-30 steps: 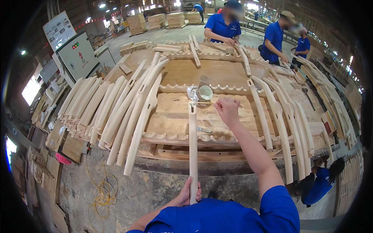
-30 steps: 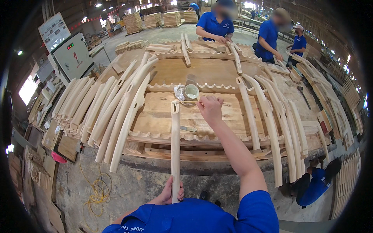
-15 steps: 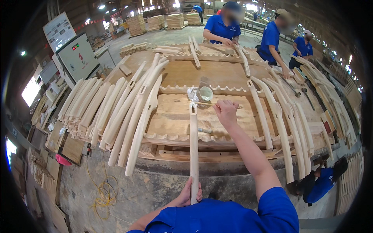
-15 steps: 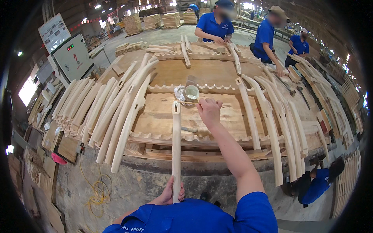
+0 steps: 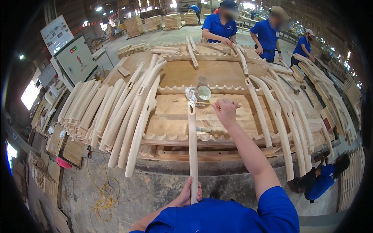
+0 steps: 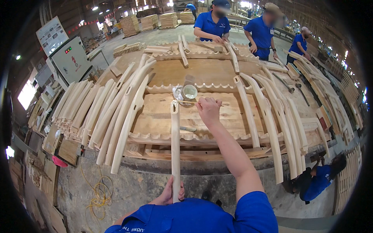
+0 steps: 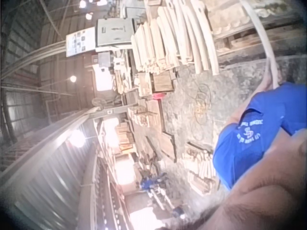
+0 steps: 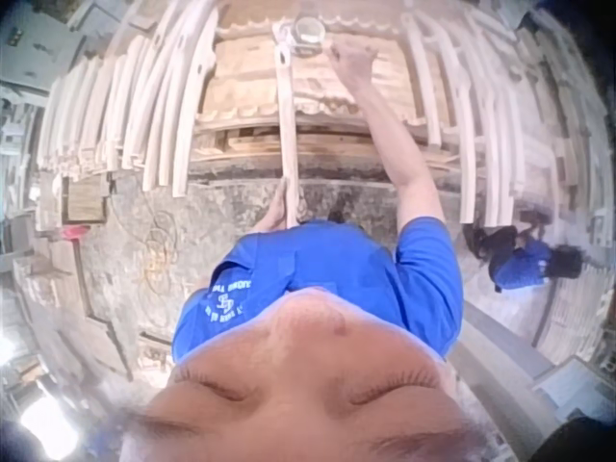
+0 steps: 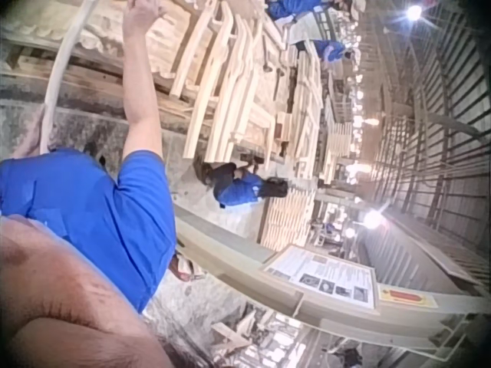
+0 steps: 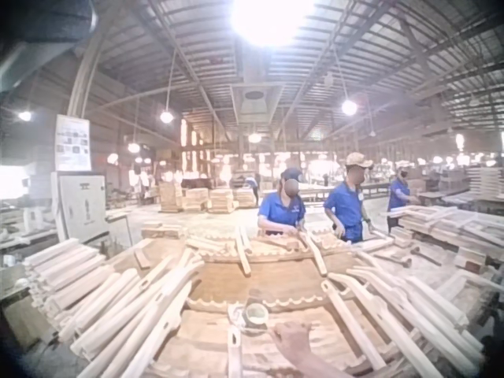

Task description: The person applies glue to the ends of wooden chair legs using a brush. They repeatedly dip the brush into a container, apply glue to the leg ends, and place the legs on a workbench. Other workers are visible in the background performing similar tasks.

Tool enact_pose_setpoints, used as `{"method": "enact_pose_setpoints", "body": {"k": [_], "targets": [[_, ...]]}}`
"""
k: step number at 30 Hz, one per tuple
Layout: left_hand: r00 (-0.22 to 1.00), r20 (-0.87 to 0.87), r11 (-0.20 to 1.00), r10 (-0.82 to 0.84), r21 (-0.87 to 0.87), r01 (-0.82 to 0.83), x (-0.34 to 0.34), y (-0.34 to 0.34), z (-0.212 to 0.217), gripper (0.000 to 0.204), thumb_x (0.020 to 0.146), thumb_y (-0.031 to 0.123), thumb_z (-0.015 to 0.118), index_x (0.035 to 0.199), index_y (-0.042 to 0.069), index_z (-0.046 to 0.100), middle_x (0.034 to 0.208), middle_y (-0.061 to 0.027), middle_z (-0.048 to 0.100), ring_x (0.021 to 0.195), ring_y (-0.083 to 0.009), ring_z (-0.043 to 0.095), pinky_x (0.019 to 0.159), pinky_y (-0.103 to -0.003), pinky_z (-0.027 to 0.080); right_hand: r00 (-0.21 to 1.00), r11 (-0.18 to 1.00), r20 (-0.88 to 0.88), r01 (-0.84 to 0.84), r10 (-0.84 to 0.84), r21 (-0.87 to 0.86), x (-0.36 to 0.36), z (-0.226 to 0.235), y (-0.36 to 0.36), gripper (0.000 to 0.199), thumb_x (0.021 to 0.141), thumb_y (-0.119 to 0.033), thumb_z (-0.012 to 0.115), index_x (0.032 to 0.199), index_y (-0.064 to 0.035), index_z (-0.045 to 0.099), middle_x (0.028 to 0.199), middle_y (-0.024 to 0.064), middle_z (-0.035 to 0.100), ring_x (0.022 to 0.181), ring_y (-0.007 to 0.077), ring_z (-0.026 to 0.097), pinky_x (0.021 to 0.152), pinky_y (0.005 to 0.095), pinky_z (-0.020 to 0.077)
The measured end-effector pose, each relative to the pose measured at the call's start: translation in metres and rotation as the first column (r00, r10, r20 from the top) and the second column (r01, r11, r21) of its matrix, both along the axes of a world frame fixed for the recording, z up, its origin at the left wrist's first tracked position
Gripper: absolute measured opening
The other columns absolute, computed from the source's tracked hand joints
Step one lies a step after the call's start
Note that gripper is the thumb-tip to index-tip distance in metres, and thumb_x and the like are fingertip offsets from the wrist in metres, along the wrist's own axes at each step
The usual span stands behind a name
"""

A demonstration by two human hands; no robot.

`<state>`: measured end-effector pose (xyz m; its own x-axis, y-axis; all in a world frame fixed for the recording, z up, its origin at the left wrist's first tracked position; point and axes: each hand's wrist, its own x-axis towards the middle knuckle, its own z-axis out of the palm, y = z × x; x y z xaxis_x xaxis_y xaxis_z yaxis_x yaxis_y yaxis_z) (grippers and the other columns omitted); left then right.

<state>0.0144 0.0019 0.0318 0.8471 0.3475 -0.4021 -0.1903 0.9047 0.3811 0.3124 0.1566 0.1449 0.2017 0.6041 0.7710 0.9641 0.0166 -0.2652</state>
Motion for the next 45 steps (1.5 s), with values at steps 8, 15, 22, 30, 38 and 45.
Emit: {"method": "enact_pose_setpoints", "body": {"k": [8, 15, 22, 30, 38, 45], "targets": [[1.000, 0.027, 1.000, 0.002, -0.002, -0.002, 0.001, 0.000, -0.005, 0.056, 0.088, 0.063, 0.029, 0.089, 0.010, 0.045, 0.060, -0.0066, 0.050, 0.049, -0.0186, 0.048, 0.050, -0.031, 0.040, 0.997, 0.997, 0.049, -0.058, 0.060, -0.050, -0.005, 0.004, -0.006, 0.013, 0.078, -0.021, 0.062, 0.071, -0.0133, 0.054, 0.068, 0.0006, 0.055, 0.072, 0.0191, 0.052, 0.073, 0.0378, 0.0285], [1.000, 0.028, 1.000, 0.000, -0.016, 0.000, 0.001, -0.001, 0.001, 0.056, 0.087, 0.064, 0.030, 0.089, 0.010, 0.046, 0.060, -0.0067, 0.049, 0.049, -0.0188, 0.049, 0.050, -0.031, 0.040, 0.991, 0.992, 0.050, -0.123, 0.124, -0.017, -0.006, -0.002, -0.017, 0.012, 0.078, -0.021, 0.061, 0.072, -0.0132, 0.054, 0.069, 0.0001, 0.054, 0.074, 0.0183, 0.051, 0.072, 0.0376, 0.0278], [0.999, -0.038, 1.000, 0.014, 0.023, -0.014, 0.002, -0.001, 0.005, 0.061, 0.084, 0.068, 0.033, 0.090, 0.009, 0.046, 0.061, -0.0080, 0.047, 0.048, -0.0187, 0.046, 0.051, -0.032, 0.040, 0.985, 0.986, 0.052, -0.167, 0.166, 0.016, -0.005, -0.007, -0.027, 0.014, 0.077, -0.021, 0.063, 0.069, -0.0131, 0.055, 0.069, -0.0002, 0.054, 0.075, 0.0175, 0.051, 0.073, 0.0363, 0.0282], [1.000, -0.016, 1.000, 0.004, 0.026, -0.004, 0.002, -0.001, -0.001, 0.060, 0.085, 0.067, 0.031, 0.090, 0.009, 0.046, 0.061, -0.0080, 0.048, 0.049, -0.0181, 0.046, 0.051, -0.032, 0.040, 0.997, 0.998, -0.055, -0.061, 0.059, -0.027, 0.003, 0.004, -0.010, 0.015, 0.077, -0.023, 0.064, 0.071, -0.0132, 0.055, 0.068, -0.0003, 0.054, 0.074, 0.0181, 0.052, 0.073, 0.0365, 0.0288], [0.999, -0.034, 1.000, 0.019, 0.009, -0.019, 0.002, -0.002, 0.001, 0.060, 0.085, 0.067, 0.031, 0.090, 0.008, 0.046, 0.061, -0.0083, 0.047, 0.048, -0.0187, 0.045, 0.052, -0.033, 0.039, 0.997, 0.997, 0.041, -0.072, 0.071, 0.025, -0.001, -0.010, -0.020, 0.015, 0.078, -0.022, 0.063, 0.071, -0.0133, 0.054, 0.069, 0.0002, 0.054, 0.073, 0.0189, 0.051, 0.072, 0.0371, 0.0286], [0.999, -0.040, 0.999, 0.025, 0.032, -0.023, 0.002, -0.003, 0.005, 0.062, 0.085, 0.067, 0.030, 0.089, 0.008, 0.046, 0.061, -0.0086, 0.048, 0.048, -0.0187, 0.046, 0.051, -0.033, 0.040, 0.989, 0.989, -0.005, -0.146, 0.145, -0.010, -0.003, -0.009, -0.039, 0.016, 0.077, -0.023, 0.064, 0.070, -0.0123, 0.053, 0.068, 0.0002, 0.055, 0.071, 0.0190, 0.051, 0.072, 0.0371, 0.0287]]}}
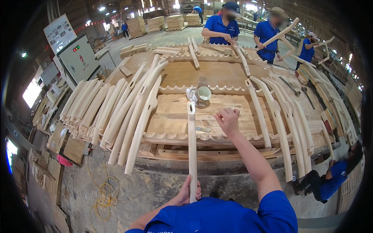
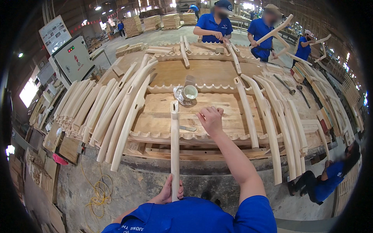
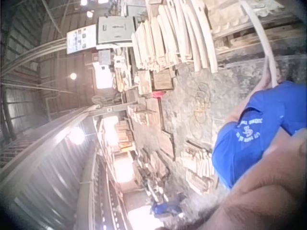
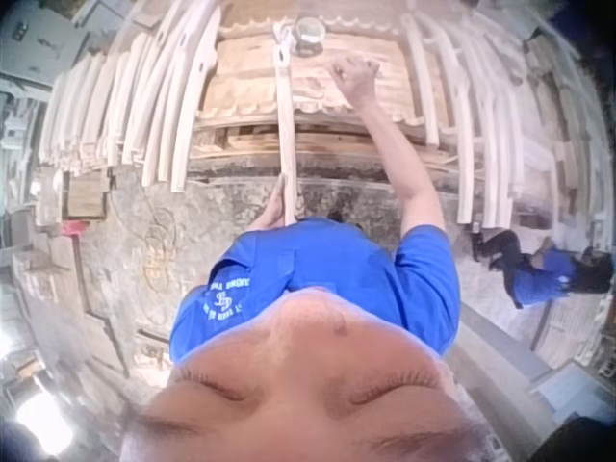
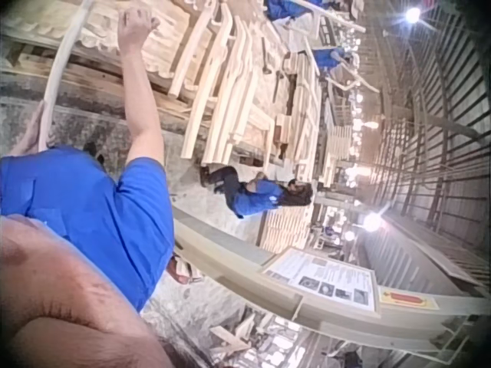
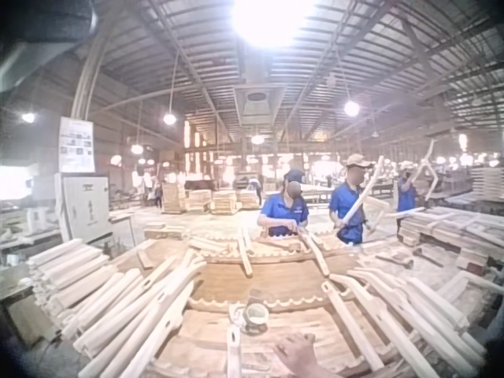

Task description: The person applies glue to the ends of wooden chair legs using a brush. They repeatedly dip the brush into a container, apply glue to the leg ends, and place the legs on a workbench. Other workers are visible in the background performing similar tasks.

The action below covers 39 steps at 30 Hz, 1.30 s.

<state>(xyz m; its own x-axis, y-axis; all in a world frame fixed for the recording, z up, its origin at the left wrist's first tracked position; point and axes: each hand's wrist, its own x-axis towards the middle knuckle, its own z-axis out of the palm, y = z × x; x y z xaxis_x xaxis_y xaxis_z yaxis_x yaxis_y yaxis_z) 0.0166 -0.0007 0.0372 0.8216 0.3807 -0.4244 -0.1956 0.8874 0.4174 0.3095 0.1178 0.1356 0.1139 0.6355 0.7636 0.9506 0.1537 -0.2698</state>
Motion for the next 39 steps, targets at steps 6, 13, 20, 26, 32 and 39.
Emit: {"method": "enact_pose_setpoints", "body": {"k": [6, 13, 20, 26, 32, 39], "targets": [[1.000, 0.015, 1.000, -0.011, -0.006, 0.011, 0.000, 0.001, -0.003, 0.060, 0.085, 0.066, 0.031, 0.089, 0.009, 0.046, 0.060, -0.0078, 0.048, 0.049, -0.0185, 0.046, 0.051, -0.032, 0.040, 0.992, 0.994, -0.082, 0.087, -0.093, -0.066, -0.002, 0.015, 0.032, 0.015, 0.077, -0.023, 0.064, 0.071, -0.0123, 0.055, 0.068, 0.0001, 0.056, 0.072, 0.0184, 0.052, 0.073, 0.0372, 0.0292], [1.000, 0.017, 1.000, -0.014, -0.014, 0.014, -0.001, -0.001, -0.005, 0.061, 0.083, 0.069, 0.033, 0.088, 0.009, 0.047, 0.061, -0.0082, 0.048, 0.048, -0.0181, 0.046, 0.051, -0.032, 0.040, 0.994, 0.993, 0.031, 0.110, -0.109, -0.032, -0.007, 0.007, 0.036, 0.013, 0.076, -0.022, 0.064, 0.071, -0.0139, 0.055, 0.067, -0.0001, 0.054, 0.074, 0.0183, 0.052, 0.073, 0.0378, 0.0291], [1.000, 0.014, 1.000, -0.012, -0.013, 0.013, -0.002, -0.003, -0.001, 0.061, 0.084, 0.068, 0.031, 0.089, 0.009, 0.047, 0.061, -0.0082, 0.048, 0.049, -0.0186, 0.045, 0.051, -0.032, 0.039, 0.990, 0.997, 0.130, -0.065, 0.060, 0.034, -0.002, 0.002, 0.013, 0.014, 0.076, -0.022, 0.065, 0.071, -0.0140, 0.054, 0.068, -0.0002, 0.052, 0.075, 0.0179, 0.051, 0.072, 0.0374, 0.0283], [1.000, 0.006, 1.000, -0.028, -0.013, 0.028, -0.003, -0.001, -0.001, 0.062, 0.084, 0.068, 0.031, 0.089, 0.009, 0.047, 0.061, -0.0085, 0.047, 0.049, -0.0190, 0.045, 0.051, -0.033, 0.039, 0.999, 0.998, 0.022, 0.044, -0.045, 0.048, 0.008, 0.014, 0.026, 0.013, 0.076, -0.022, 0.064, 0.072, -0.0142, 0.055, 0.070, 0.0002, 0.053, 0.075, 0.0183, 0.051, 0.071, 0.0377, 0.0285], [1.000, -0.004, 1.000, -0.014, -0.009, 0.014, -0.004, -0.002, -0.002, 0.062, 0.084, 0.068, 0.031, 0.090, 0.009, 0.047, 0.061, -0.0084, 0.048, 0.049, -0.0185, 0.045, 0.051, -0.032, 0.039, 0.992, 0.992, 0.051, 0.116, -0.118, 0.048, -0.003, 0.005, 0.032, 0.013, 0.078, -0.022, 0.062, 0.073, -0.0134, 0.054, 0.070, 0.0006, 0.053, 0.075, 0.0191, 0.051, 0.072, 0.0376, 0.0286], [1.000, 0.015, 1.000, -0.002, -0.028, 0.002, -0.002, -0.001, 0.007, 0.055, 0.088, 0.062, 0.030, 0.089, 0.009, 0.046, 0.059, -0.0073, 0.049, 0.048, -0.0188, 0.047, 0.049, -0.031, 0.040, 0.996, 1.000, 0.090, 0.015, -0.017, 0.022, -0.003, 0.001, 0.010, 0.013, 0.077, -0.021, 0.063, 0.071, -0.0138, 0.054, 0.069, -0.0001, 0.053, 0.073, 0.0186, 0.050, 0.072, 0.0368, 0.0283]]}}
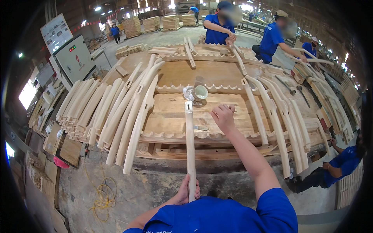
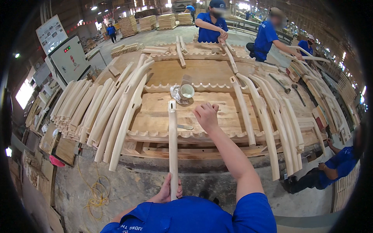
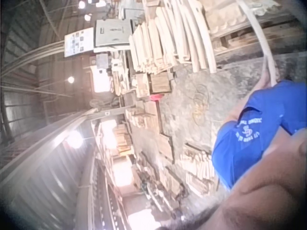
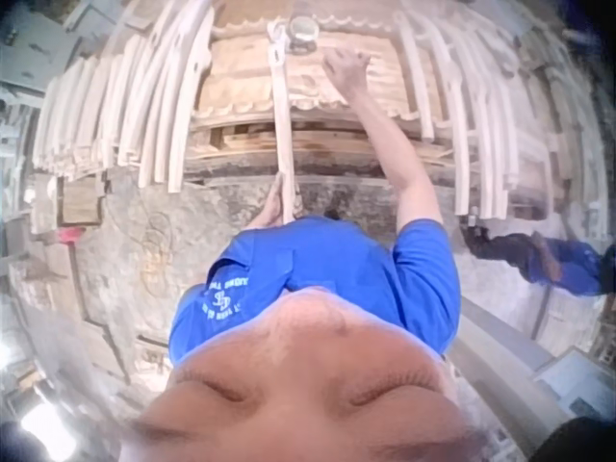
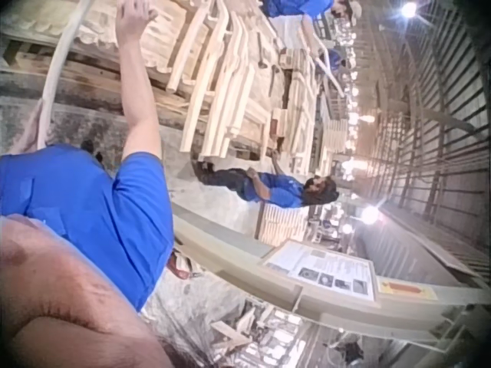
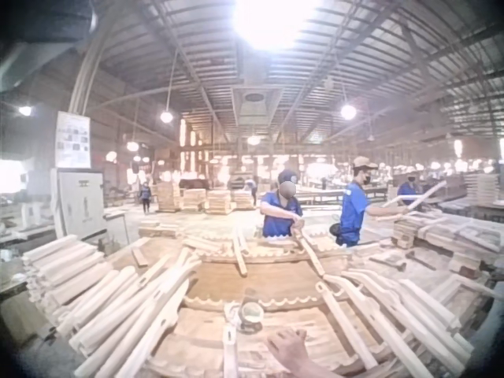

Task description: The person applies glue to the ends of wooden chair legs using a brush. They repeatedly dip the brush into a container, apply glue to the leg ends, and place the legs on a workbench. Other workers are visible in the background performing similar tasks.

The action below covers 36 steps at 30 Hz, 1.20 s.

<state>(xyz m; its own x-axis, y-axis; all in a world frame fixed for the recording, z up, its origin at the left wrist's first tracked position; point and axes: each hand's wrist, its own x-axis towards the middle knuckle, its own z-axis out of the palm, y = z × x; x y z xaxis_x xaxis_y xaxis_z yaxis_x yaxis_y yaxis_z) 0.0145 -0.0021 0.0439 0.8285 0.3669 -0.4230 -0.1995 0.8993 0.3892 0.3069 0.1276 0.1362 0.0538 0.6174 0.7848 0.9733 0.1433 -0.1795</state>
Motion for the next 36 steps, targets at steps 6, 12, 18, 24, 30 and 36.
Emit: {"method": "enact_pose_setpoints", "body": {"k": [6, 12, 18, 24, 30, 36], "targets": [[0.999, 0.042, 1.000, 0.001, -0.026, 0.000, -0.003, 0.001, -0.006, 0.056, 0.088, 0.062, 0.030, 0.089, 0.009, 0.046, 0.060, -0.0084, 0.049, 0.048, -0.0194, 0.047, 0.049, -0.032, 0.040, 0.984, 1.000, 0.176, -0.005, 0.004, 0.008, 0.008, 0.046, -0.004, 0.012, 0.073, -0.019, 0.065, 0.070, -0.0146, 0.054, 0.068, -0.0002, 0.053, 0.071, 0.0181, 0.051, 0.073, 0.0371, 0.0297], [1.000, -0.011, 0.999, -0.003, -0.038, 0.003, -0.001, 0.002, -0.005, 0.057, 0.087, 0.063, 0.031, 0.088, 0.008, 0.046, 0.060, -0.0093, 0.048, 0.048, -0.0201, 0.045, 0.050, -0.033, 0.039, 0.680, 0.999, 0.732, -0.045, 0.053, -0.031, -0.026, 0.114, 0.040, 0.004, 0.070, -0.016, 0.062, 0.069, -0.0177, 0.058, 0.067, -0.0013, 0.056, 0.079, 0.0191, 0.054, 0.089, 0.0371, 0.0320], [0.997, -0.069, 0.998, 0.045, -0.046, -0.048, 0.004, -0.003, -0.002, 0.054, 0.087, 0.062, 0.033, 0.087, 0.008, 0.045, 0.058, -0.0087, 0.047, 0.047, -0.0201, 0.045, 0.048, -0.032, 0.039, 0.314, 0.945, 0.942, 0.258, 0.115, -0.201, -0.081, 0.128, 0.065, 0.014, 0.073, -0.018, 0.057, 0.059, -0.0163, 0.059, 0.068, -0.0007, 0.061, 0.084, 0.0180, 0.055, 0.094, 0.0358, 0.0275], [0.993, -0.111, 0.998, 0.043, -0.046, -0.048, 0.001, -0.005, 0.009, 0.050, 0.088, 0.059, 0.037, 0.084, 0.009, 0.043, 0.058, -0.0072, 0.047, 0.046, -0.0185, 0.045, 0.046, -0.030, 0.038, 0.480, 0.912, 0.826, 0.116, 0.295, -0.393, -0.077, 0.127, 0.060, 0.012, 0.071, -0.018, 0.058, 0.061, -0.0157, 0.064, 0.067, -0.0014, 0.064, 0.084, 0.0157, 0.056, 0.090, 0.0326, 0.0302], [0.996, -0.088, 0.997, 0.022, -0.070, -0.028, 0.005, -0.004, 0.010, 0.051, 0.088, 0.060, 0.037, 0.084, 0.009, 0.043, 0.057, -0.0074, 0.046, 0.046, -0.0185, 0.045, 0.046, -0.030, 0.038, 0.416, 0.972, 0.909, 0.200, 0.027, -0.120, -0.070, 0.111, 0.074, 0.008, 0.070, -0.017, 0.058, 0.065, -0.0148, 0.063, 0.070, 0.0002, 0.065, 0.082, 0.0151, 0.057, 0.087, 0.0324, 0.0290], [0.995, -0.089, 0.995, 0.032, -0.086, -0.040, 0.001, -0.004, 0.001, 0.053, 0.087, 0.062, 0.034, 0.085, 0.010, 0.043, 0.058, -0.0076, 0.046, 0.046, -0.0190, 0.045, 0.046, -0.031, 0.039, 0.490, 0.891, 0.807, 0.123, 0.328, -0.437, -0.080, 0.130, 0.068, 0.006, 0.069, -0.016, 0.059, 0.064, -0.0145, 0.063, 0.067, 0.0017, 0.064, 0.078, 0.0164, 0.059, 0.086, 0.0330, 0.0307]]}}
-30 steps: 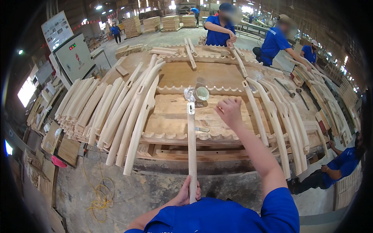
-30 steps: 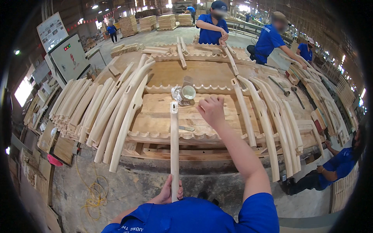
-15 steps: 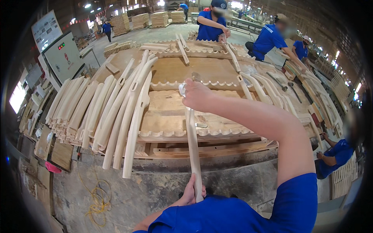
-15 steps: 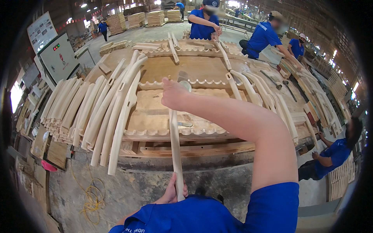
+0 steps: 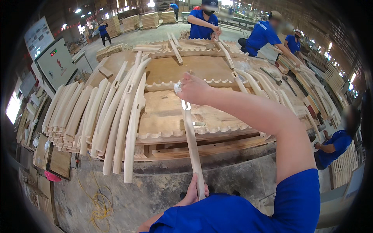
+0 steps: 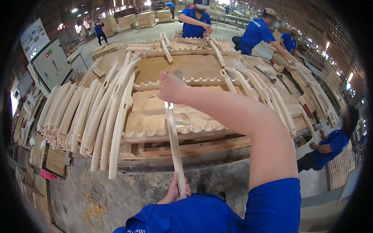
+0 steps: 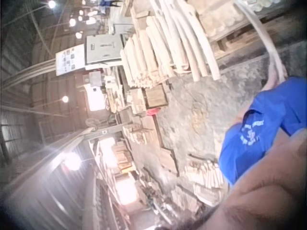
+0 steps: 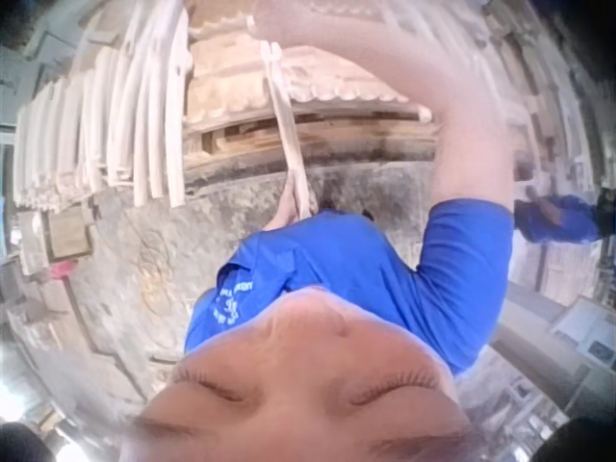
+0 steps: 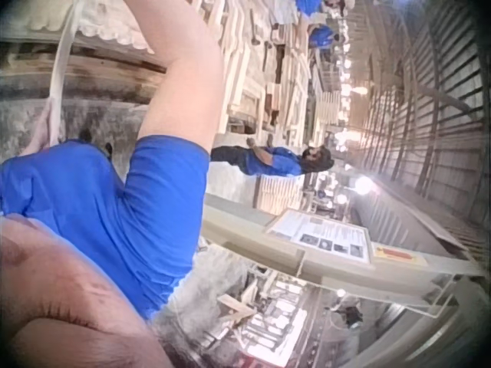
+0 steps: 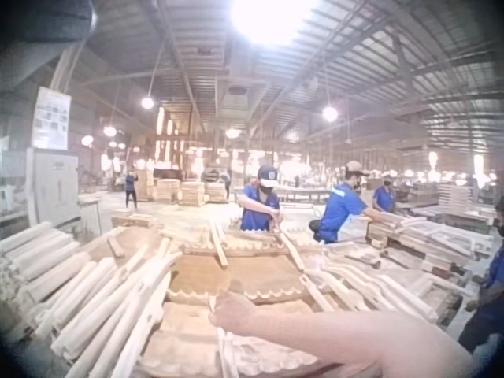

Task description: The person applies glue to the ends of wooden chair legs using a brush. They repeatedly dip the brush into a container, apply glue to the leg ends, and place the legs on a workbench. Other workers are visible in the background performing similar tasks.

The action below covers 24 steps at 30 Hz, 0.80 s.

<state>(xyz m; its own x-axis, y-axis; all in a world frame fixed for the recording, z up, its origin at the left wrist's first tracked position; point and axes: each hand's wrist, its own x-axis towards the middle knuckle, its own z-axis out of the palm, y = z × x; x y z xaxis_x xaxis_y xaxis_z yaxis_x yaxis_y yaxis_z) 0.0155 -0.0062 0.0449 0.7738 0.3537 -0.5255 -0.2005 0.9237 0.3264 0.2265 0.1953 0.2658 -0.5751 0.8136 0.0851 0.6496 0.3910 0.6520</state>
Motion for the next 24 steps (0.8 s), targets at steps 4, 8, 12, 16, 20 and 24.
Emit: {"method": "enact_pose_setpoints", "body": {"k": [4, 8, 12, 16, 20, 24], "targets": [[0.999, -0.009, 0.997, -0.040, 0.067, 0.040, 0.001, 0.000, -0.003, 0.056, 0.087, 0.065, 0.030, 0.088, 0.011, 0.044, 0.057, -0.0074, 0.046, 0.046, -0.0196, 0.045, 0.047, -0.032, 0.038, 0.984, 0.984, 0.124, 0.107, -0.125, 0.141, 0.004, 0.001, 0.011, 0.006, 0.069, -0.017, 0.060, 0.066, -0.0149, 0.065, 0.068, 0.0009, 0.063, 0.078, 0.0162, 0.059, 0.084, 0.0327, 0.0299], [1.000, -0.011, 0.999, -0.009, 0.044, 0.010, 0.004, -0.001, -0.002, 0.056, 0.086, 0.065, 0.031, 0.087, 0.011, 0.043, 0.057, -0.0073, 0.046, 0.045, -0.0196, 0.045, 0.047, -0.032, 0.038, 0.974, 0.959, 0.034, 0.212, -0.222, 0.190, 0.010, -0.013, 0.007, 0.007, 0.069, -0.017, 0.061, 0.069, -0.0134, 0.067, 0.069, 0.0016, 0.064, 0.079, 0.0165, 0.059, 0.083, 0.0337, 0.0294], [0.997, -0.076, 1.000, 0.027, 0.016, -0.025, 0.003, 0.000, 0.005, 0.053, 0.087, 0.062, 0.034, 0.084, 0.009, 0.043, 0.057, -0.0077, 0.046, 0.045, -0.0194, 0.045, 0.045, -0.032, 0.039, 0.979, 0.979, 0.073, 0.196, -0.192, -0.054, -0.004, -0.009, -0.010, 0.006, 0.069, -0.016, 0.062, 0.069, -0.0125, 0.067, 0.070, 0.0022, 0.065, 0.080, 0.0174, 0.058, 0.086, 0.0346, 0.0283], [0.999, -0.040, 0.999, -0.025, 0.035, 0.026, 0.001, 0.004, -0.003, 0.055, 0.086, 0.065, 0.032, 0.086, 0.011, 0.044, 0.057, -0.0078, 0.047, 0.045, -0.0205, 0.045, 0.047, -0.033, 0.038, 0.981, 0.980, 0.048, 0.192, -0.189, -0.057, -0.004, 0.002, -0.011, 0.006, 0.069, -0.016, 0.062, 0.068, -0.0141, 0.068, 0.070, 0.0019, 0.065, 0.080, 0.0185, 0.058, 0.088, 0.0344, 0.0277], [0.997, -0.034, 0.996, -0.074, 0.043, 0.076, -0.001, 0.007, -0.007, 0.056, 0.086, 0.066, 0.030, 0.086, 0.012, 0.044, 0.057, -0.0078, 0.047, 0.045, -0.0207, 0.045, 0.048, -0.033, 0.038, 0.969, 0.966, 0.012, 0.247, -0.248, 0.078, 0.009, 0.001, 0.006, 0.008, 0.071, -0.017, 0.061, 0.069, -0.0158, 0.068, 0.070, 0.0010, 0.065, 0.081, 0.0190, 0.058, 0.087, 0.0358, 0.0297], [0.998, 0.012, 0.997, -0.064, 0.046, 0.064, -0.004, 0.011, -0.007, 0.057, 0.086, 0.066, 0.027, 0.086, 0.012, 0.044, 0.057, -0.0075, 0.047, 0.045, -0.0201, 0.046, 0.048, -0.033, 0.038, 0.934, 0.951, 0.183, 0.295, -0.307, 0.091, 0.002, 0.009, 0.013, 0.008, 0.073, -0.019, 0.061, 0.072, -0.0168, 0.069, 0.072, -0.0006, 0.065, 0.084, 0.0193, 0.058, 0.080, 0.0387, 0.0368]]}}
